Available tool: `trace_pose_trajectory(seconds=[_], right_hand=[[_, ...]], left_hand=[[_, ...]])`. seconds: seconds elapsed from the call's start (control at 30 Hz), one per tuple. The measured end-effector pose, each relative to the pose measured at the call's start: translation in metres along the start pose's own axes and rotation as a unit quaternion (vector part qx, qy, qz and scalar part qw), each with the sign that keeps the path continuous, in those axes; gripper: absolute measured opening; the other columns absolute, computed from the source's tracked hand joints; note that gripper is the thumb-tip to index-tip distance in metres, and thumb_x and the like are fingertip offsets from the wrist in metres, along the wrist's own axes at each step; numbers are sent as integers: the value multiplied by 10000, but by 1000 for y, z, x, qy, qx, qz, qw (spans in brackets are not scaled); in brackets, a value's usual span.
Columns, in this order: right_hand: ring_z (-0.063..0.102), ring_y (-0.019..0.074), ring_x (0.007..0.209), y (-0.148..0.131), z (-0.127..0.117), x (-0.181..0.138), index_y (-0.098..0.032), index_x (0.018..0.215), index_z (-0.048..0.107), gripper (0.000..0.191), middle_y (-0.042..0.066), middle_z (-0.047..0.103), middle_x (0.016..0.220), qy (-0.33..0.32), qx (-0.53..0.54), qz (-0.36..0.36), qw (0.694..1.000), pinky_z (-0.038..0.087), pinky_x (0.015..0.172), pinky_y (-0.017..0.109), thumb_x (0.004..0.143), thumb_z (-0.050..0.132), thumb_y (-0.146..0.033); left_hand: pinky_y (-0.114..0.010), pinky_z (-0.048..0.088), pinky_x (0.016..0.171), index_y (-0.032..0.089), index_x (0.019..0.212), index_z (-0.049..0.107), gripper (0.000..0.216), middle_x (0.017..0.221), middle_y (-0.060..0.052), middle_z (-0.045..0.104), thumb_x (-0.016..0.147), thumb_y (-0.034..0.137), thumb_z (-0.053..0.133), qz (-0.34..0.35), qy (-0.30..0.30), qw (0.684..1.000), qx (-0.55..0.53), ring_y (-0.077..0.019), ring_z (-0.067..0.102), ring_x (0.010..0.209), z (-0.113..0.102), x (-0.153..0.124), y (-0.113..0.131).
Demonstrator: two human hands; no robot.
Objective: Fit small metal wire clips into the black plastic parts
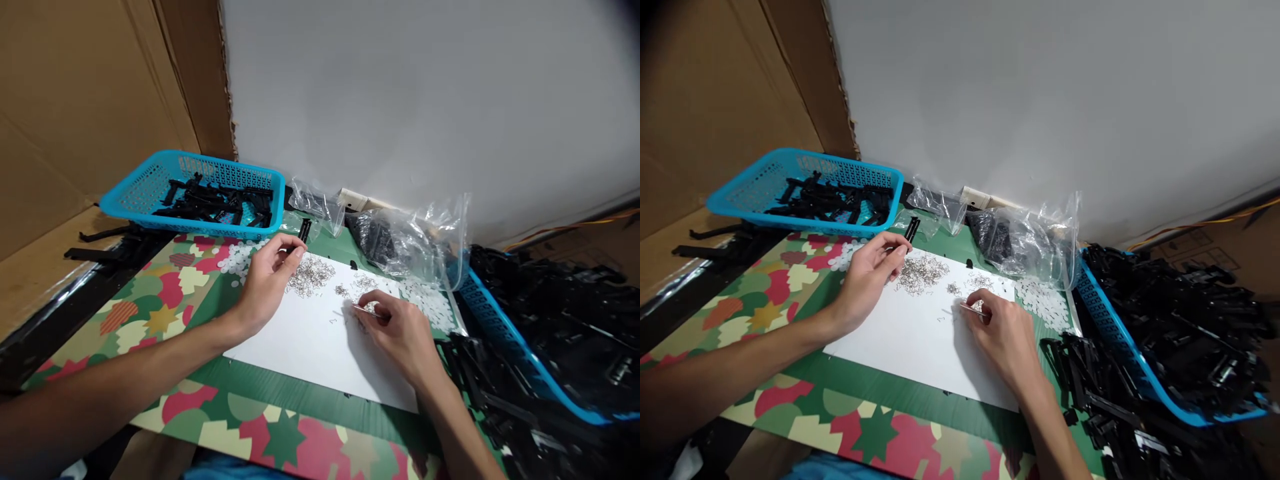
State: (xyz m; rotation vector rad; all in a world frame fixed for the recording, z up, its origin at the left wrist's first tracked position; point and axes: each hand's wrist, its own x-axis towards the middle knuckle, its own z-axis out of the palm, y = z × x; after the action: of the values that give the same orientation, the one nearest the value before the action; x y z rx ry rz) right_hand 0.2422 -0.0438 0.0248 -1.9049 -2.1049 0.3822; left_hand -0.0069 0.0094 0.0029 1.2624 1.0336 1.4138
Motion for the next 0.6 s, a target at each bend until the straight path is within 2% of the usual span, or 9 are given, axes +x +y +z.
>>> trace_pose_trajectory(seconds=[0.1,0.23,0.4,0.5,0.6], right_hand=[[516,158,508,-11,2,-3,-262,1023,776,325,-37,590,550,-12,20,-23,999,324,573,284,1022,601,-536],[564,174,520,-26,10,-4,-254,1072,738,346,-23,658,599,-28,-30,-31,999,316,566,286,942,708,-573],[560,170,536,-17,6,4,-264,1066,703,201,-25,682,630,-30,-48,-2,998,307,570,276,1005,621,-436],[577,180,568,-16,1,10,-265,1116,744,230,-10,685,641,-23,-21,2,1000,320,596,276,1026,567,-380],[550,168,561,-25,2,19,-262,1092,806,254,-8,641,618,-39,42,-15,998,309,586,277,1003,607,-392]], left_hand=[[-290,358,613,203,1041,672,158,839,-5,557,1012,358,668,4,-5,1000,-4,-136,462,708,0,0,-1],[-286,363,621,196,1033,669,139,852,0,564,1014,333,660,5,-5,1000,3,-127,471,713,-1,2,-2],[-277,375,638,189,1033,666,133,879,-4,576,1016,320,650,5,-5,1000,-3,-126,485,734,0,1,-2],[-273,361,624,186,1045,663,144,864,0,563,1020,327,646,5,-10,1000,-13,-123,470,717,0,1,-3],[-270,355,620,185,1045,660,160,835,8,545,1028,342,635,2,-19,1000,-10,-124,464,707,0,1,-4]])
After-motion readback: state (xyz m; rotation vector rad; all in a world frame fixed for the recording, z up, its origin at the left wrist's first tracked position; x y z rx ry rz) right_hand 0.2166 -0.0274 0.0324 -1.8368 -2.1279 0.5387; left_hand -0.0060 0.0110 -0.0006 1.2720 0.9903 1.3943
